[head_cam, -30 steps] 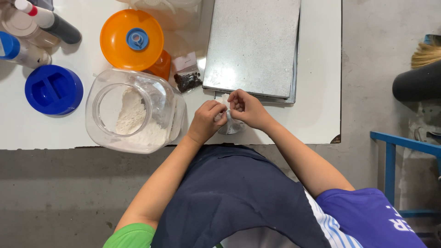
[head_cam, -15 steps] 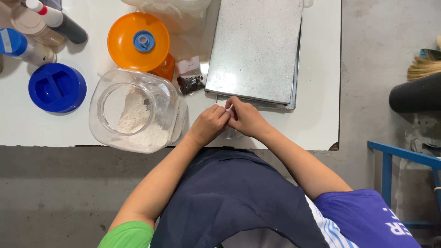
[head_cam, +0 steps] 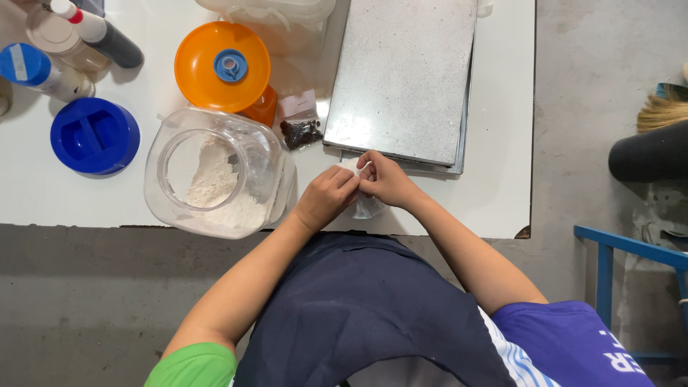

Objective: Pouring flour from a small plastic bag into a storage container and checking ingredient bins in a bakery kitchen.

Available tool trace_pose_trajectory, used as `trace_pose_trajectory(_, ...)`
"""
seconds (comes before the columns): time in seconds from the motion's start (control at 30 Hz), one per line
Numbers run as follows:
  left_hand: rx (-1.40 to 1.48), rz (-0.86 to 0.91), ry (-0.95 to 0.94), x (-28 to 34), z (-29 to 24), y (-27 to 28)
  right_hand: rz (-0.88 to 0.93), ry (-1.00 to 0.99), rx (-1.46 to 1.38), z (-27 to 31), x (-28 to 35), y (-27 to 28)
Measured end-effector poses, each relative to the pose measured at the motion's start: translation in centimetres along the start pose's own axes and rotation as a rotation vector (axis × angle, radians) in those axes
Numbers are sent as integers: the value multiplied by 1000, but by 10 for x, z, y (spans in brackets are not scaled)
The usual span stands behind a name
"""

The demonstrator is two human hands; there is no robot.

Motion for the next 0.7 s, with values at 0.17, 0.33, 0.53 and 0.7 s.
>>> trace_pose_trajectory(0.17,10,54,-16,-3,5,-9,26,-100,-36,17,4,4)
trace_pose_trajectory(0.33,-6,94,18,4,10,-27,8,-118,9,19,2,1)
trace_pose_trajectory(0.53,-50,165,63,6,8,-34,25,-137,70,18,0,4)
trace_pose_trajectory(0.7,-91,207,54,5,7,-32,95,-15,67,19,4,6)
Point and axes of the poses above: each hand's wrist, its own x-axis away from the middle knuckle, its own y-axis out of the back of the hand, z = x × y, the point moved 2 cm from there along -x, towards the middle knuckle, and after that the axes turned 2 degrees about -x, right-handed, at the moved point
